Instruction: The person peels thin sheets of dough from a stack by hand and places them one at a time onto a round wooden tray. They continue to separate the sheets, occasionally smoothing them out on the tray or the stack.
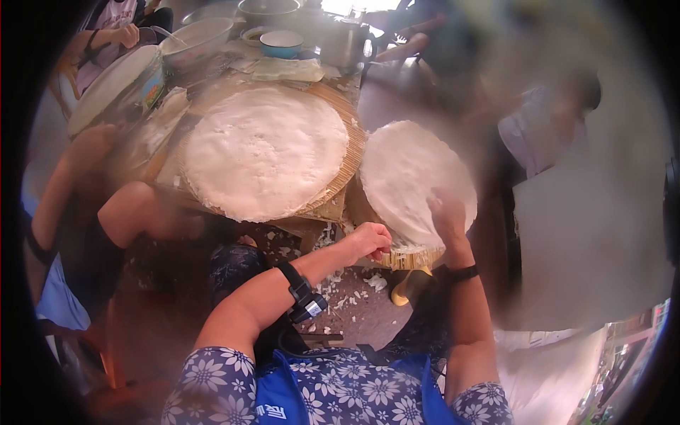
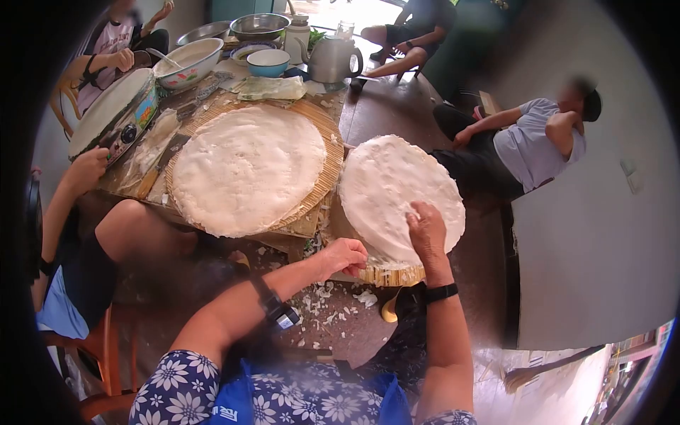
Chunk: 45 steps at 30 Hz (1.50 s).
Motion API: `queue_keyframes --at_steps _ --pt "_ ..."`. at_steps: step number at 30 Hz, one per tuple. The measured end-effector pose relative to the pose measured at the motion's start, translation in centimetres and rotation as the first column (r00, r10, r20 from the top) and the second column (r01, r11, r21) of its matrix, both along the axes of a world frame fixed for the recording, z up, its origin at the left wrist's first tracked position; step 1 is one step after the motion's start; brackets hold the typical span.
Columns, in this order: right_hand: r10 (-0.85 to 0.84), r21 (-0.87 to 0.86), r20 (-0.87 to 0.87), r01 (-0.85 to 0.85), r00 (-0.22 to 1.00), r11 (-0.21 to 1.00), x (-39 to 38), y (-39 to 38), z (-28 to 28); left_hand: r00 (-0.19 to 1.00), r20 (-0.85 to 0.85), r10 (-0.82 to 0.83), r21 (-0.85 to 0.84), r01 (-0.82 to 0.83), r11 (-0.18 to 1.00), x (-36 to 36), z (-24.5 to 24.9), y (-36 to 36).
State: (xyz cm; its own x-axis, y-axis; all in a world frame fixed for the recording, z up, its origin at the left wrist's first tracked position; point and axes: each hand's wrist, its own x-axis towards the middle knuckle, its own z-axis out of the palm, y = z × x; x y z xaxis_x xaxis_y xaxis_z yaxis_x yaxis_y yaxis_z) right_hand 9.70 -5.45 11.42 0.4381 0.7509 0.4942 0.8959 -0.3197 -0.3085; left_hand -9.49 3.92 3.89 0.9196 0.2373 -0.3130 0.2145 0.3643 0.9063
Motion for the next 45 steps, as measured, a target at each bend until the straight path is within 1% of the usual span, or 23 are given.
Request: queue_keyframes --at_steps 1,2,3,5,6,8,9,12,13,14,15,17,20,21,24,28,31,34,37,40,43,44,45 --pt "0.072 0.004 -0.143 -0.072 0.987 0.997 -2.0 1.0 0.4 0.998 0.022 -0.061 0.012 0.061 0.998 -0.5 0.6 0.1" --pt "0.154 0.001 -0.165 -0.156 0.974 0.988 -3.2 2.1 0.6 0.992 0.061 -0.112 -0.001 0.112 0.994 -1.0 1.2 0.1" --pt "0.191 0.036 -0.423 -0.194 0.886 0.980 -4.7 3.0 0.8 0.983 0.122 -0.139 -0.018 0.142 0.990 -1.9 2.5 0.4" --pt "0.195 0.095 -0.712 -0.182 0.674 0.979 -7.1 5.1 1.2 0.951 0.238 -0.197 -0.042 0.213 0.976 -4.6 6.0 1.5" --pt "0.213 0.128 -0.751 -0.178 0.625 0.976 -8.0 6.0 1.3 0.936 0.306 -0.175 -0.037 0.195 0.980 -6.0 7.5 2.4" --pt "0.248 0.188 -0.821 -0.167 0.514 0.968 -9.4 7.6 1.5 0.906 0.422 0.037 -0.048 -0.018 0.999 -9.4 10.7 4.2" --pt "0.233 0.170 -0.837 -0.170 0.496 0.971 -9.7 8.2 1.5 0.890 0.416 0.184 -0.115 -0.149 0.982 -11.0 11.7 5.3" --pt "0.210 0.155 -0.862 -0.155 0.461 0.976 -10.3 10.6 0.4 0.673 0.463 0.577 -0.182 -0.565 0.805 -17.0 12.5 8.5" --pt "0.206 0.158 -0.852 -0.138 0.482 0.978 -11.1 10.9 1.0 0.592 0.448 0.670 -0.210 -0.659 0.722 -19.0 12.1 9.5" --pt "0.201 0.160 -0.841 -0.123 0.503 0.979 -11.8 11.0 1.6 0.480 0.415 0.773 -0.224 -0.770 0.597 -20.8 11.9 9.9" --pt "0.196 0.163 -0.831 -0.108 0.521 0.981 -12.5 11.2 1.9 0.379 0.379 0.844 -0.177 -0.866 0.468 -22.5 10.7 10.5" --pt "0.145 0.097 -0.835 -0.117 0.531 0.988 -13.0 11.8 1.7 0.232 0.327 0.916 -0.210 -0.927 0.310 -25.6 7.0 11.6" --pt "0.107 0.042 -0.836 -0.131 0.538 0.990 -13.7 12.6 1.6 0.170 0.246 0.954 -0.202 -0.954 0.222 -27.5 3.8 10.9" --pt "0.097 0.029 -0.836 -0.132 0.540 0.991 -13.9 12.8 1.6 0.194 0.216 0.957 -0.211 -0.948 0.240 -27.6 3.6 10.5" --pt "0.107 0.063 -0.882 -0.110 0.458 0.992 -14.5 13.1 1.7 0.260 0.204 0.944 -0.268 -0.912 0.309 -27.1 3.2 9.9" --pt "0.196 0.173 -0.932 -0.099 0.305 0.980 -14.7 12.2 2.8 0.244 0.212 0.946 -0.286 -0.910 0.299 -27.0 3.3 9.9" --pt "0.285 0.281 -0.958 -0.076 0.045 0.957 -14.2 12.5 2.6 0.263 0.205 0.943 -0.316 -0.894 0.318 -26.9 3.7 9.7" --pt "0.230 0.229 -0.970 0.029 -0.076 0.973 -14.6 12.9 2.9 0.240 0.204 0.949 -0.412 -0.859 0.305 -26.5 3.8 9.8" --pt "0.242 0.241 -0.969 0.020 -0.055 0.970 -15.1 13.2 3.0 0.227 0.214 0.950 -0.474 -0.827 0.304 -26.2 3.6 10.0" --pt "0.286 0.281 -0.934 -0.054 0.212 0.958 -16.3 13.4 4.4 0.237 0.212 0.948 -0.507 -0.803 0.314 -26.3 3.3 9.9" --pt "0.328 0.320 -0.914 -0.075 0.237 0.945 -17.7 13.6 7.3 0.238 0.202 0.950 -0.523 -0.794 0.310 -26.6 3.1 9.5" --pt "0.392 0.374 -0.887 -0.119 0.243 0.920 -17.6 13.9 7.6 0.230 0.194 0.954 -0.522 -0.799 0.299 -26.7 3.2 9.3" --pt "0.566 0.508 -0.702 -0.253 0.432 0.823 -16.4 14.4 6.7 0.221 0.186 0.957 -0.521 -0.804 0.287 -26.8 3.3 9.2"
